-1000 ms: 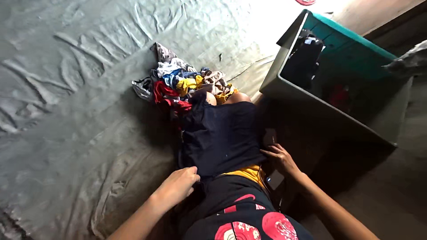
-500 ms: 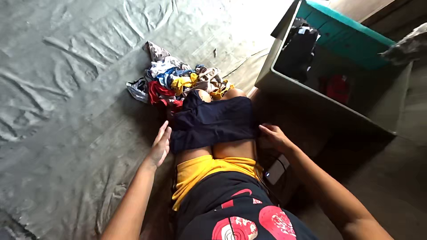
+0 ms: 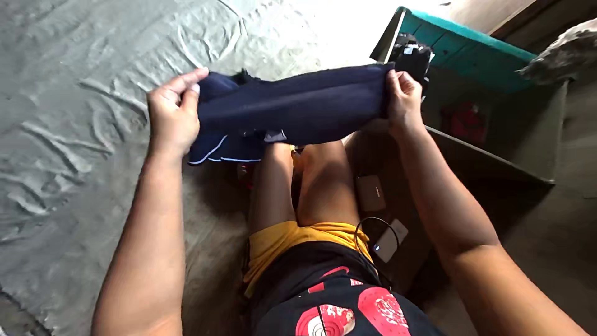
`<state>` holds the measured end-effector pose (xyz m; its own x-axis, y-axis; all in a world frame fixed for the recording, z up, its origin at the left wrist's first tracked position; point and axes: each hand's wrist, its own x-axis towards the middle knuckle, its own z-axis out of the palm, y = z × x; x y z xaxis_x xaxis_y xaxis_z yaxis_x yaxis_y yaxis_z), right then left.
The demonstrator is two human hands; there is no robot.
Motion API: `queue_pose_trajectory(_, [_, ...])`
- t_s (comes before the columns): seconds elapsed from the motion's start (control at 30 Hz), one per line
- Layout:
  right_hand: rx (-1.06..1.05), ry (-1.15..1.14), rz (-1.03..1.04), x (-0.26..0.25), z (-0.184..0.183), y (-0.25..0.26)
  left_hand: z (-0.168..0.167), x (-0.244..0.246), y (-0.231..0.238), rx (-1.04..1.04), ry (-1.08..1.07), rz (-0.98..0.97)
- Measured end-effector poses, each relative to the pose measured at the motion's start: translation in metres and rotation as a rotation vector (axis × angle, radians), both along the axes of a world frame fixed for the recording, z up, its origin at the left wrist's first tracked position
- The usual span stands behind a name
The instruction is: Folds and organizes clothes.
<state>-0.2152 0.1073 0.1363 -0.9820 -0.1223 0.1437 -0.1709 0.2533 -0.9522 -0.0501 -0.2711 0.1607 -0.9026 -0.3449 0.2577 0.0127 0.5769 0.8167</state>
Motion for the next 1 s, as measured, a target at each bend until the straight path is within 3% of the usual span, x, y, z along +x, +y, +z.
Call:
queue_pose_trajectory(0.1, [0.034, 0.108, 0.018, 0.007, 0.018, 0.01, 0.025, 0.005, 0.002, -0.066, 0.105, -0.061])
queue_pose_trajectory(0.2, [0.176, 0.114, 0.06, 0.038, -0.005, 0.036, 0.008, 0.033, 0.02, -0.089, 0.031, -0.08])
queue_pose_trajectory(0.33, [0.394, -0.127, 0.127, 0.101, -0.085, 0.083, -0.086, 0.097, 0.059, 0.088, -0.163, -0.107])
queue_pose_trajectory(0.4, [0.488, -0.41, 0.145, 0.129, -0.123, 0.101, -0.14, 0.131, 0.078, 0.228, -0.302, -0.102])
queue_pose_trajectory(0.47, [0.44, -0.715, 0.101, 0.148, -0.137, 0.104, -0.165, 0.153, 0.095, 0.367, -0.339, -0.068])
queue_pose_trajectory(0.53, [0.323, -0.834, -0.008, 0.156, -0.136, 0.099, -0.162, 0.161, 0.098, 0.459, -0.328, -0.043])
queue_pose_trajectory(0.6, [0.246, -0.815, -0.05, 0.155, -0.131, 0.093, -0.153, 0.164, 0.097, 0.428, -0.372, -0.08])
queue_pose_trajectory(0.73, [0.312, -0.621, 0.073, 0.145, -0.14, 0.102, -0.137, 0.178, 0.102, 0.29, -0.474, -0.14])
queue_pose_trajectory(0.83, [0.323, -0.607, 0.155, 0.149, -0.146, 0.116, -0.134, 0.187, 0.106, 0.14, -0.438, -0.123])
queue_pose_trajectory(1.0, [0.102, -0.654, -0.088, 0.158, -0.137, 0.1, -0.137, 0.173, 0.106, -0.014, -0.271, -0.073])
